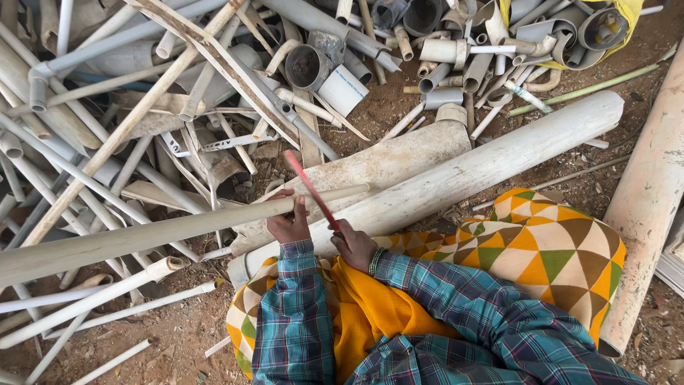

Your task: The person uses a hacksaw blade by hand to cut through a plastic pipe while sitting in a large pile of scrap pipes.

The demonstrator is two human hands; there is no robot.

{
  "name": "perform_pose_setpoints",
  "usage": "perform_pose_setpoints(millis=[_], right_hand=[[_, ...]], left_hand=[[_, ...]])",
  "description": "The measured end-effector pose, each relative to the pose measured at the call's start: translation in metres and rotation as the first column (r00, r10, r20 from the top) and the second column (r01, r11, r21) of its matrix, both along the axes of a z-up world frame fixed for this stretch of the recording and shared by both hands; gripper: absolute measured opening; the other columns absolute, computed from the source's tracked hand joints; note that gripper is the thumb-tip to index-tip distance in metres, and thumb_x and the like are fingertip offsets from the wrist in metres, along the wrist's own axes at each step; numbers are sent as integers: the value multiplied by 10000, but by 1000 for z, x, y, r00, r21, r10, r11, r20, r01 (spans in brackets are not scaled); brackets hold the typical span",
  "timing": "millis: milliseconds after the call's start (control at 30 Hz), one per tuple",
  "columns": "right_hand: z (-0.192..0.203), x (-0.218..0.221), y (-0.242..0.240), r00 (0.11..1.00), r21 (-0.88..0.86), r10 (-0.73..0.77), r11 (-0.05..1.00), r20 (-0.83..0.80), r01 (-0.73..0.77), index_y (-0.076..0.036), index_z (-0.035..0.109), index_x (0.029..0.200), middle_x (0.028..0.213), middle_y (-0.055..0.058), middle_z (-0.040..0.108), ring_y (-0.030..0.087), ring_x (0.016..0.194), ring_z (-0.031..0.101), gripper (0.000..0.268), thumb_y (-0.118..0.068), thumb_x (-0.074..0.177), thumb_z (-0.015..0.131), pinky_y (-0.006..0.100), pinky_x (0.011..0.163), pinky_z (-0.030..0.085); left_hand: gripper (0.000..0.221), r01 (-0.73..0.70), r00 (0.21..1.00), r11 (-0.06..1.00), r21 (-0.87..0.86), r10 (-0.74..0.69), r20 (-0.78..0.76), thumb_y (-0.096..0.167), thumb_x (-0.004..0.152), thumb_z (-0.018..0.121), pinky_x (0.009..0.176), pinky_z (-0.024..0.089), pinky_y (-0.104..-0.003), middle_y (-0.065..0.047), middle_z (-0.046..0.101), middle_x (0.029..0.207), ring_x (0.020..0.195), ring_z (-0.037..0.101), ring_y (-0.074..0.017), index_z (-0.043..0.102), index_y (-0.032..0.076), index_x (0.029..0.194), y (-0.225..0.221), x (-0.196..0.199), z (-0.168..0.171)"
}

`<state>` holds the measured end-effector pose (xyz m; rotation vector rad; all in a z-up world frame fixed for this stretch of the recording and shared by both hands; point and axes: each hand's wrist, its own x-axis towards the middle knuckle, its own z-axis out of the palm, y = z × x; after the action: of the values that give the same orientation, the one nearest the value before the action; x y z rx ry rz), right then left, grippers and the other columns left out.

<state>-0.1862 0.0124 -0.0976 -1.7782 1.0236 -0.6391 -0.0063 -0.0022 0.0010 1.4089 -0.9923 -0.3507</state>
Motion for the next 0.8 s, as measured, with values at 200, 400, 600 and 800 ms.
perform_pose_setpoints(millis=[200, 400, 600, 800], right_hand=[[-42, -6, -34, 932, 215, -255, 925, -258, 312, -71, 492, 1234, 935, 228, 719, 417, 844, 717, 318, -323, 1040, 482, 525, 773, 576], [-14, -2, -17, 999, -10, -52, 999, 3, 52, -98, 494, 1233, 910, 222, 709, 405, 816, 710, 306, -310, 1012, 496, 531, 739, 568], [-51, 1, -35, 946, 215, -215, 939, -241, 268, -109, 490, 1216, 838, 220, 701, 420, 777, 713, 284, -309, 1014, 492, 521, 711, 574], [-42, -1, -28, 989, 50, -143, 988, -41, 145, -93, 508, 1174, 863, 172, 714, 377, 784, 722, 273, -315, 1015, 504, 501, 711, 576]], left_hand=[[377, 62, 979, 989, -138, -87, -186, 262, 986, 741, 663, 628, -258, -161, 716, 1060, 792, 706, -142, 522, -5, 1136, 7, 0, 1], [388, 55, 990, 991, -121, -69, -122, 306, 995, 721, 655, 595, -247, -151, 725, 1045, 769, 701, -139, 530, -3, 1133, 5, 0, 2], [369, 73, 980, 991, -110, -91, -175, 295, 1002, 702, 647, 639, -271, -152, 713, 1066, 863, 714, -138, 513, 7, 1133, 5, 7, 0], [370, 142, 980, 976, -168, -162, -117, 261, 1014, 718, 662, 597, -258, -153, 690, 1077, 860, 666, -143, 486, 14, 1164, 2, 0, 0]])
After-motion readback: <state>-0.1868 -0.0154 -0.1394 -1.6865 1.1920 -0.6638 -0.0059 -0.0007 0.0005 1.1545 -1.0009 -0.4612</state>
